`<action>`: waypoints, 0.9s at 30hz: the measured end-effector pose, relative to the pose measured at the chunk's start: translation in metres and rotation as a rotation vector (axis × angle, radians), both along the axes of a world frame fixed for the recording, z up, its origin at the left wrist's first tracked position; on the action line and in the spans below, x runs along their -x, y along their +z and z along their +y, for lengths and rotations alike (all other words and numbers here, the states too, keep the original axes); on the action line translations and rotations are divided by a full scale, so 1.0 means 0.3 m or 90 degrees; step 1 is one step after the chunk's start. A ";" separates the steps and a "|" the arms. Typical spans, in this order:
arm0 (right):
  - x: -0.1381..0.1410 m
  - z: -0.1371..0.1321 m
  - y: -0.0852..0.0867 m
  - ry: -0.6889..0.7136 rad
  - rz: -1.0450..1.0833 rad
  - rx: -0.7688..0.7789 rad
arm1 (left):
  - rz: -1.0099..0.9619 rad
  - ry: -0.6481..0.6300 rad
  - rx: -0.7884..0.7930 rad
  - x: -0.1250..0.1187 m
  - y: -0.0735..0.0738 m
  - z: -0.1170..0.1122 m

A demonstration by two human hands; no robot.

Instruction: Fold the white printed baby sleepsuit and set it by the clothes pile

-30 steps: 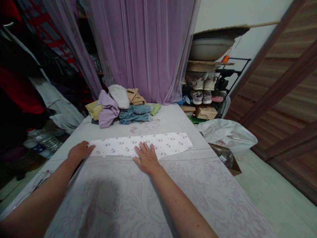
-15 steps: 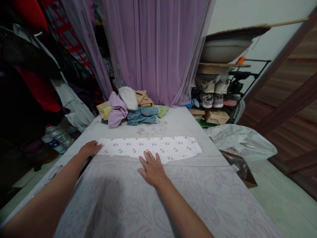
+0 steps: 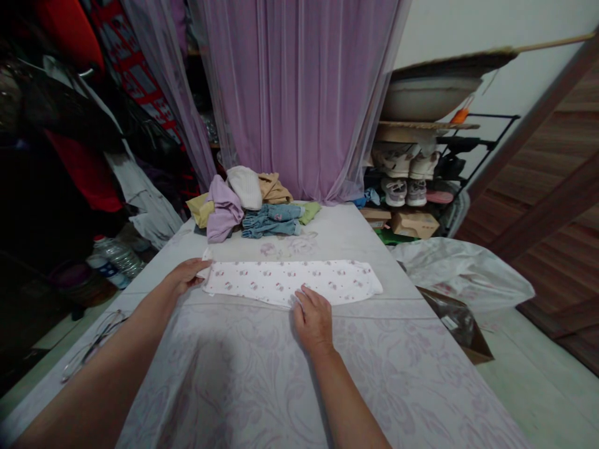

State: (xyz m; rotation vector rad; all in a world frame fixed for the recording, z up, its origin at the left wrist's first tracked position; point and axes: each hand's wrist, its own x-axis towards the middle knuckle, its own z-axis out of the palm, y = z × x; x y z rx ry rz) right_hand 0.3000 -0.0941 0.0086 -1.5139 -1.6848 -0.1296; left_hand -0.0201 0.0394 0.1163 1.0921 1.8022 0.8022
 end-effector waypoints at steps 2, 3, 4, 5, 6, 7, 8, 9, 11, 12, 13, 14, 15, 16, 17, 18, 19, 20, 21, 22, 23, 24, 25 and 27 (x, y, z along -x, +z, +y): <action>-0.033 0.009 -0.004 -0.015 0.057 -0.005 | -0.002 -0.034 -0.012 -0.075 -0.005 0.001; -0.046 0.013 -0.006 -0.017 0.084 -0.005 | 0.005 -0.051 -0.016 -0.116 -0.011 0.001; -0.055 0.016 -0.008 -0.016 0.110 -0.003 | 0.014 -0.069 -0.018 -0.157 -0.019 0.001; -0.061 0.018 -0.010 -0.012 0.135 0.001 | 0.028 -0.085 -0.019 -0.199 -0.028 0.001; -0.066 0.019 -0.010 -0.008 0.160 0.005 | 0.045 -0.102 -0.019 -0.239 -0.039 0.001; -0.068 0.019 -0.010 -0.005 0.185 0.008 | 0.063 -0.119 -0.019 -0.277 -0.049 0.000; -0.070 0.019 -0.009 -0.004 0.211 0.011 | 0.083 -0.136 -0.019 -0.314 -0.059 0.000; -0.072 0.019 -0.008 -0.003 0.237 0.013 | 0.103 -0.155 -0.020 -0.348 -0.069 -0.001; -0.076 0.021 -0.005 -0.009 0.289 0.021 | 0.140 -0.192 -0.020 -0.409 -0.084 -0.003; -0.079 0.022 -0.005 -0.019 0.317 0.027 | 0.157 -0.210 -0.020 -0.438 -0.089 -0.004; -0.082 0.025 -0.005 -0.032 0.345 0.034 | 0.172 -0.226 -0.019 -0.464 -0.094 -0.005; -0.086 0.028 -0.005 -0.047 0.373 0.042 | 0.185 -0.240 -0.019 -0.490 -0.097 -0.006; -0.089 0.031 -0.007 -0.062 0.400 0.047 | 0.196 -0.254 -0.018 -0.514 -0.101 -0.007; -0.092 0.034 -0.008 -0.076 0.424 0.052 | 0.206 -0.266 -0.017 -0.537 -0.105 -0.007; -0.094 0.037 -0.010 -0.085 0.444 0.055 | 0.215 -0.277 -0.017 -0.559 -0.108 -0.007; -0.096 0.040 -0.011 -0.091 0.459 0.059 | 0.224 -0.287 -0.017 -0.580 -0.113 -0.008; -0.097 0.042 -0.011 -0.095 0.469 0.061 | 0.232 -0.296 -0.017 -0.600 -0.118 -0.008; -0.098 0.044 -0.011 -0.097 0.475 0.063 | 0.240 -0.304 -0.017 -0.618 -0.123 -0.009; -0.098 0.046 -0.011 -0.098 0.478 0.062 | 0.247 -0.310 -0.016 -0.635 -0.128 -0.009; -0.098 0.047 -0.010 -0.098 0.478 0.060 | 0.254 -0.315 -0.016 -0.650 -0.133 -0.010; -0.098 0.047 -0.008 -0.099 0.477 0.058 | 0.260 -0.320 -0.016 -0.664 -0.138 -0.012; -0.098 0.048 -0.006 -0.100 0.475 0.056 | 0.266 -0.324 -0.016 -0.677 -0.141 -0.013; -0.097 0.048 -0.004 -0.101 0.474 0.055 | 0.270 -0.327 -0.017 -0.688 -0.144 -0.015; -0.095 0.048 0.001 -0.104 0.469 0.059 | 0.276 -0.330 -0.019 -0.705 -0.146 -0.018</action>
